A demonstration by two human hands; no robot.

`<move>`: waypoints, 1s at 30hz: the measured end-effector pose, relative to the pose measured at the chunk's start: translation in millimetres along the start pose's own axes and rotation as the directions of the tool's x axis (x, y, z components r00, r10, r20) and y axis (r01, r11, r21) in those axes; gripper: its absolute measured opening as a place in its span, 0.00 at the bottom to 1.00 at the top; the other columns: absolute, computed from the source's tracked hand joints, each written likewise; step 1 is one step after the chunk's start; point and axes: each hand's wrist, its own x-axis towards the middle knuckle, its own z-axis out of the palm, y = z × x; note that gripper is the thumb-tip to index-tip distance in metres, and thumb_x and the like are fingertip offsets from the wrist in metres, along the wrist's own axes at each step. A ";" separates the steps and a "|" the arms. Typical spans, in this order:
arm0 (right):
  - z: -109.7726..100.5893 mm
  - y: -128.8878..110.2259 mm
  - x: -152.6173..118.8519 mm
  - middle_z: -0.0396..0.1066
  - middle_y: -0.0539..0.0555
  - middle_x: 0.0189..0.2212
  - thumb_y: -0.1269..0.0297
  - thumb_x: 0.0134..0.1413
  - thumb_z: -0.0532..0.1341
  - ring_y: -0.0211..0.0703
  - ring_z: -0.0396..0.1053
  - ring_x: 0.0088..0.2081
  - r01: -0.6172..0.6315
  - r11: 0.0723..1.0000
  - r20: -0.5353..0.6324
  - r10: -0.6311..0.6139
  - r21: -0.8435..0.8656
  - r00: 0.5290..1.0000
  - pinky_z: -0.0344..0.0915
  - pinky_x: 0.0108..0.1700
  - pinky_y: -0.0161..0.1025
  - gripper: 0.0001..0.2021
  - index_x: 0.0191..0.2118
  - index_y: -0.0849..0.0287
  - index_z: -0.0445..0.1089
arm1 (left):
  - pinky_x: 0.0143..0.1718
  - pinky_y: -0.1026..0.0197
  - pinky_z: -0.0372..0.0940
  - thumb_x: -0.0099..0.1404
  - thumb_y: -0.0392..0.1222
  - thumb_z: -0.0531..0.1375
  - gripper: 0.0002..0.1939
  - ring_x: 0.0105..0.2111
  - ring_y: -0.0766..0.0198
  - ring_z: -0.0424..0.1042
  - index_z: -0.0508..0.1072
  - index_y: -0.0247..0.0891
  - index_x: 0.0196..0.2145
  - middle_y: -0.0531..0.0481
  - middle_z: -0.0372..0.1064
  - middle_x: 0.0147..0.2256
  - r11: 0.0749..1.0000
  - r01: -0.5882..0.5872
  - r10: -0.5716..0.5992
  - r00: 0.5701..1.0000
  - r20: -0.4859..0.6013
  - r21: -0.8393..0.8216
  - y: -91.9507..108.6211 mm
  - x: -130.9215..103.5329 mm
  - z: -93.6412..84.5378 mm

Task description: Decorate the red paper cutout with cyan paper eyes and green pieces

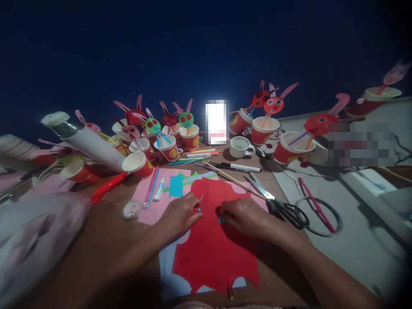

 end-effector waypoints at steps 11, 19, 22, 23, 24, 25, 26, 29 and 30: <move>-0.3 -0.2 0.0 0.76 0.54 0.30 0.69 0.54 0.54 0.42 0.72 0.33 0.001 1.000 -0.016 -0.001 0.013 1.000 0.47 0.29 0.35 0.09 0.34 0.58 0.73 | 0.30 0.64 0.56 0.63 0.35 0.49 0.07 0.27 0.65 0.64 0.63 0.38 0.28 0.53 0.64 0.27 0.998 0.059 -0.058 0.995 -0.085 0.013 -4.9 15.6 -6.1; 1.4 2.0 0.0 0.76 0.53 0.31 0.70 0.53 0.55 0.41 0.72 0.33 0.015 1.000 -0.018 -0.015 0.015 1.000 0.48 0.29 0.35 0.09 0.36 0.57 0.73 | 0.31 0.64 0.56 0.63 0.37 0.52 0.06 0.31 0.63 0.66 0.66 0.38 0.29 0.50 0.66 0.31 0.992 0.075 -0.066 0.994 -0.092 0.100 -5.4 26.7 9.0; 2.4 2.2 0.4 0.76 0.53 0.31 0.70 0.53 0.55 0.41 0.72 0.33 0.018 1.000 -0.030 -0.018 0.013 0.999 0.48 0.29 0.35 0.09 0.35 0.58 0.72 | 0.30 0.63 0.54 0.62 0.34 0.51 0.07 0.31 0.63 0.66 0.66 0.38 0.28 0.50 0.66 0.31 0.986 0.086 -0.072 0.992 -0.100 0.140 -4.1 27.1 13.0; 2.6 2.2 0.6 0.76 0.54 0.31 0.70 0.53 0.54 0.42 0.72 0.33 0.020 1.000 -0.034 -0.019 0.011 0.999 0.48 0.29 0.36 0.09 0.35 0.58 0.72 | 0.29 0.63 0.53 0.62 0.33 0.51 0.08 0.30 0.63 0.66 0.66 0.38 0.27 0.50 0.66 0.30 0.984 0.092 -0.077 0.991 -0.106 0.150 -3.5 27.4 14.1; 2.7 2.3 0.8 0.76 0.54 0.30 0.70 0.53 0.54 0.42 0.72 0.32 0.021 1.000 -0.037 -0.020 0.009 0.999 0.47 0.29 0.36 0.09 0.35 0.58 0.72 | 0.28 0.63 0.52 0.61 0.33 0.51 0.08 0.29 0.63 0.65 0.66 0.38 0.27 0.50 0.66 0.29 0.982 0.100 -0.082 0.990 -0.113 0.158 -3.0 27.7 15.0; 2.8 2.4 1.0 0.76 0.54 0.30 0.70 0.53 0.54 0.42 0.72 0.32 0.021 1.000 -0.039 -0.021 0.008 0.999 0.47 0.28 0.36 0.09 0.34 0.58 0.72 | 0.27 0.63 0.51 0.60 0.33 0.51 0.07 0.28 0.64 0.64 0.65 0.38 0.26 0.51 0.65 0.28 0.981 0.106 -0.087 0.989 -0.121 0.162 -2.4 28.1 15.7; 2.8 2.4 1.2 0.76 0.54 0.30 0.70 0.53 0.54 0.42 0.72 0.32 0.022 1.000 -0.041 -0.021 0.007 0.999 0.46 0.28 0.36 0.09 0.34 0.58 0.72 | 0.27 0.63 0.50 0.60 0.32 0.51 0.07 0.27 0.64 0.63 0.65 0.38 0.25 0.51 0.64 0.27 0.980 0.111 -0.091 0.988 -0.127 0.163 -2.1 28.3 16.1; 2.8 2.6 1.8 0.76 0.54 0.29 0.70 0.53 0.55 0.42 0.72 0.31 0.022 1.000 -0.046 -0.022 0.007 0.999 0.46 0.27 0.36 0.09 0.34 0.58 0.73 | 0.26 0.63 0.49 0.58 0.32 0.52 0.07 0.25 0.66 0.61 0.63 0.38 0.24 0.53 0.62 0.25 0.983 0.108 -0.087 0.986 -0.140 0.147 -2.4 27.4 14.8; 2.9 2.6 1.9 0.76 0.54 0.29 0.70 0.53 0.55 0.42 0.72 0.31 0.022 1.000 -0.047 -0.021 0.006 0.999 0.46 0.27 0.36 0.09 0.34 0.58 0.73 | 0.26 0.64 0.50 0.58 0.32 0.52 0.07 0.25 0.66 0.61 0.63 0.38 0.24 0.54 0.62 0.25 0.986 0.102 -0.083 0.986 -0.142 0.135 -2.9 26.2 13.5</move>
